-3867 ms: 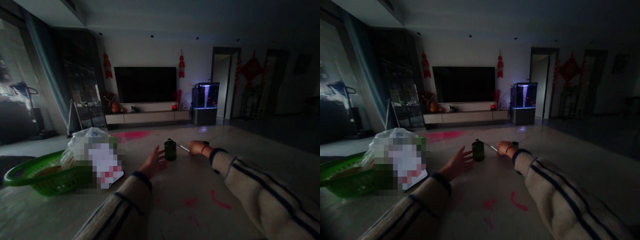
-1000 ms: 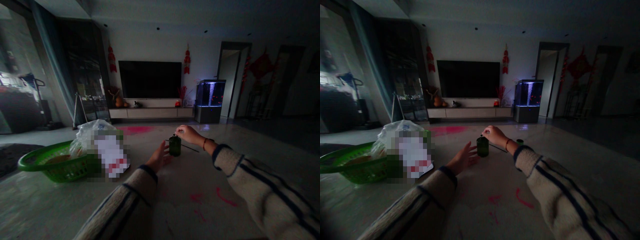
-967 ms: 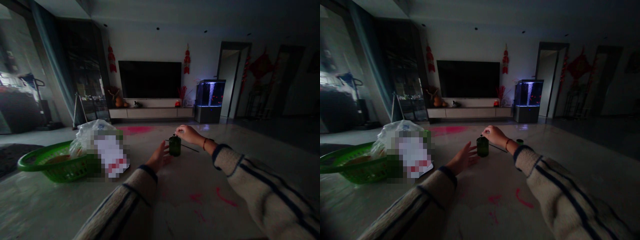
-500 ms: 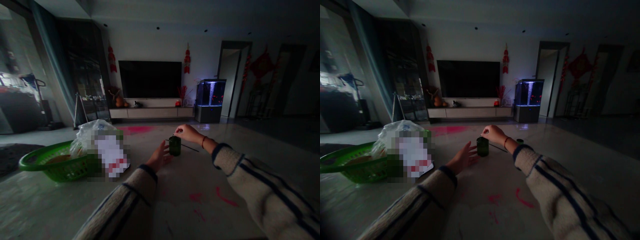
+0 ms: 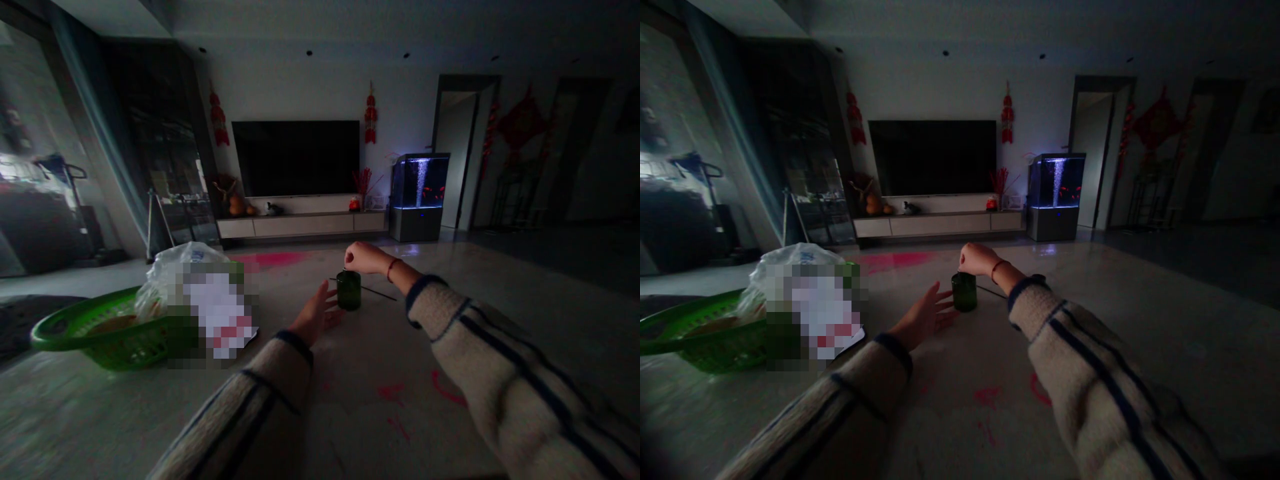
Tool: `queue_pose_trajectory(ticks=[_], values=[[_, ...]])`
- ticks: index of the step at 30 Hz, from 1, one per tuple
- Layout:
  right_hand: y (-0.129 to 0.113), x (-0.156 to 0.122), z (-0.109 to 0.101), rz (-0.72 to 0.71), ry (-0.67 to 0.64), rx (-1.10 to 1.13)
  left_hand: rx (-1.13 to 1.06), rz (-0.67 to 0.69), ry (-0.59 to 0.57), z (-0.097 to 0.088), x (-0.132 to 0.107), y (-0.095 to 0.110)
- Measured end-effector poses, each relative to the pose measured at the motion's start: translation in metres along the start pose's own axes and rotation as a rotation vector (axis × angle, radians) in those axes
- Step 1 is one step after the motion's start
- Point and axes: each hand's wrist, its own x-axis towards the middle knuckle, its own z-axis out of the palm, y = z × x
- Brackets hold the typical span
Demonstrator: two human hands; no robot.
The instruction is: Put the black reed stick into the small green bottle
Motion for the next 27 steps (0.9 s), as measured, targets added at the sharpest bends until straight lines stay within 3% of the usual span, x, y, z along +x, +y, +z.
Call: queue_pose_trajectory(ticks=[10, 14, 16, 21, 27], values=[[0.014, 0.003, 0.001, 0.023, -0.025, 0.041, 0.007, 0.006, -0.009, 0.0, 0.0, 0.0], [0.027, 0.002, -0.004, 0.101, 0.014, 0.022, 0.006, -0.001, -0.016, 0.0, -0.001, 0.001], [0.035, -0.001, -0.002, 0.159, -0.063, -0.027, 0.005, -0.002, -0.018, 0.0, -0.001, 0.001], [0.052, -0.01, 0.022, 0.293, -0.416, -0.089, 0.001, 0.005, -0.012, 0.0, -0.002, 0.001], [0.063, -0.008, 0.049, 0.274, -0.417, -0.123, 0.008, 0.008, -0.015, 0.002, -0.007, 0.003]])
